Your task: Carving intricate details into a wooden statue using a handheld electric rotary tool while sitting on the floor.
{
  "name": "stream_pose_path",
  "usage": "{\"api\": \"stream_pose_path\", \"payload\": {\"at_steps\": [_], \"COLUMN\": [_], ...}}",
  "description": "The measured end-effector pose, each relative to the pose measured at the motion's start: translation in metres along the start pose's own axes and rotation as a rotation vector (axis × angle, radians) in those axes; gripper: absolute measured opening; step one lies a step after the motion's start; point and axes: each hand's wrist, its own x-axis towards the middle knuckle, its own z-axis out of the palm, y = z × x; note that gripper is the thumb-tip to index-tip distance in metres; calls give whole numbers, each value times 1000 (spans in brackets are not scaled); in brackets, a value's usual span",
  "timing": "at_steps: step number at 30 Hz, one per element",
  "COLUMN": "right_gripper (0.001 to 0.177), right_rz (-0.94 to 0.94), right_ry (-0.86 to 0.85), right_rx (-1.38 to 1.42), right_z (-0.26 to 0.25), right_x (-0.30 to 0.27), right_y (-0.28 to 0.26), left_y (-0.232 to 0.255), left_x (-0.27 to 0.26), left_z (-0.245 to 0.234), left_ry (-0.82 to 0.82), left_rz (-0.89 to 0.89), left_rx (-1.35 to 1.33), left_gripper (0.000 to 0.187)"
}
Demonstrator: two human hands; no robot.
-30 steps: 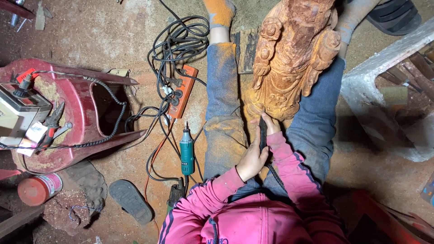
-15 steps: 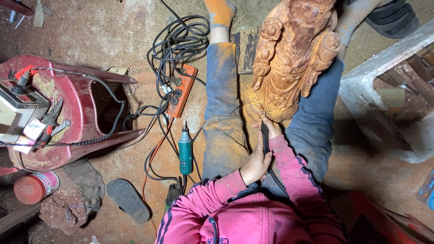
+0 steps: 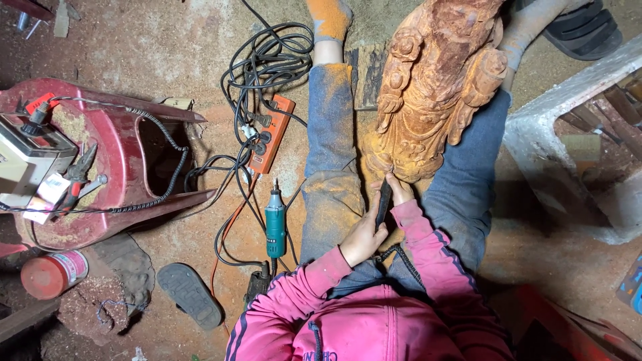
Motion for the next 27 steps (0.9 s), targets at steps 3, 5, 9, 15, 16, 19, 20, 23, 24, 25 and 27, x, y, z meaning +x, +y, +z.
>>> {"api": "stream_pose_path", "payload": {"at_steps": [3,5,9,15,16,19,20,23,24,25,27], "right_gripper": [47,47,45,45,43,42,42,47,48,49,49], "right_rz": [-14,-24,-13,36,30,-83,-82,-89,-85,-84,-94], "right_ry": [-4,-5,23,12,-9,75,76,19,24,28,23], "right_rx": [29,52,141,185,181,284,281,266,247,225,235], "right_z": [0,1,12,18,17,20,21,19,17,14,14], "right_x": [5,10,5,2,6,5,0,-8,-6,-4,-5], "right_y": [12,14,8,3,8,13,7,-1,3,6,6], "left_y": [0,10,32,9,15,47,51,51,41,32,33], "left_x": [-2,-5,-13,0,0,-11,-12,-10,-7,-3,-5], "left_z": [-3,-13,-43,-55,-54,-42,-39,-28,-21,-15,-15], "left_ry": [13,23,-25,-71,-83,-80,-80,-39,-49,-56,-50], "left_rz": [3,7,23,15,-5,-85,-85,-73,-69,-64,-55], "left_rx": [6,12,107,282,289,156,153,94,98,102,95], "left_gripper": [81,80,75,69,69,75,75,79,80,82,82]}}
